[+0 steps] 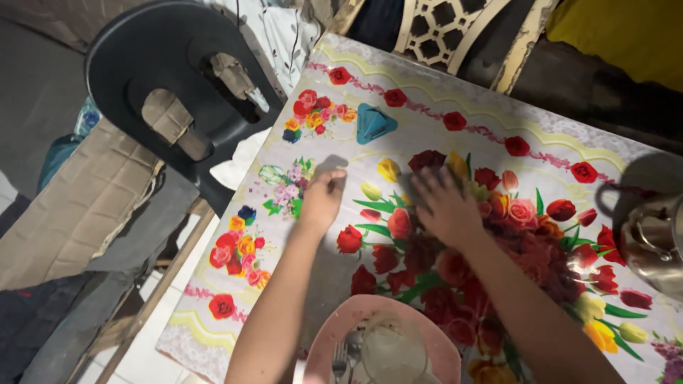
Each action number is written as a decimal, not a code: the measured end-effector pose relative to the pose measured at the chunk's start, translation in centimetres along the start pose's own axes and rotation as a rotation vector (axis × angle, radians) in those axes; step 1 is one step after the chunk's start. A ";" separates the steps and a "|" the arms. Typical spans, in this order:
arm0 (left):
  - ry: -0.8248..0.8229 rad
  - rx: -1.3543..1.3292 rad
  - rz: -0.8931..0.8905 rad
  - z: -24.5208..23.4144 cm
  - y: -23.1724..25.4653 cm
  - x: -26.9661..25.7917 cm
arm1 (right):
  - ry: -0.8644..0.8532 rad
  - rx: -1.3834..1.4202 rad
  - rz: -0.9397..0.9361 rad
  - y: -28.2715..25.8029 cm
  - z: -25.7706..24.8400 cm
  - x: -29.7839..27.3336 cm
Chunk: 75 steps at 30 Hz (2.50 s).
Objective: Clearing dishes and wiping down a dining table after a meal.
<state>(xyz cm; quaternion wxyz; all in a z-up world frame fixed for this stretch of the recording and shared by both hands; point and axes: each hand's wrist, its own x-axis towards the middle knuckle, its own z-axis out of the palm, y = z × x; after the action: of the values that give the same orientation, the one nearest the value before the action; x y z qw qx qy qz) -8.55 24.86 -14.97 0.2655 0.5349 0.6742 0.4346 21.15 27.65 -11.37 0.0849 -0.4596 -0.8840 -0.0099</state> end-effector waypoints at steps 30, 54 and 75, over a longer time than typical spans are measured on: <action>0.250 0.457 0.332 -4.3 3.0 12.2 | 0.187 0.286 -0.423 -8.2 11.2 14.6; -0.163 0.138 0.275 -1.9 8.5 -8.5 | -0.280 0.081 0.142 -2.9 -1.2 -4.5; -0.040 0.025 -0.226 -8.3 -2.2 -35.7 | -0.299 1.284 0.765 -10.4 -0.7 -35.0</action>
<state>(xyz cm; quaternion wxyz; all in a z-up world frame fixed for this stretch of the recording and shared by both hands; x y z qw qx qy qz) -6.21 -11.78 -16.77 0.3195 0.4675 0.7300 0.3828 32.46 -6.83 -15.62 0.2124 -0.5908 -0.4976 0.5986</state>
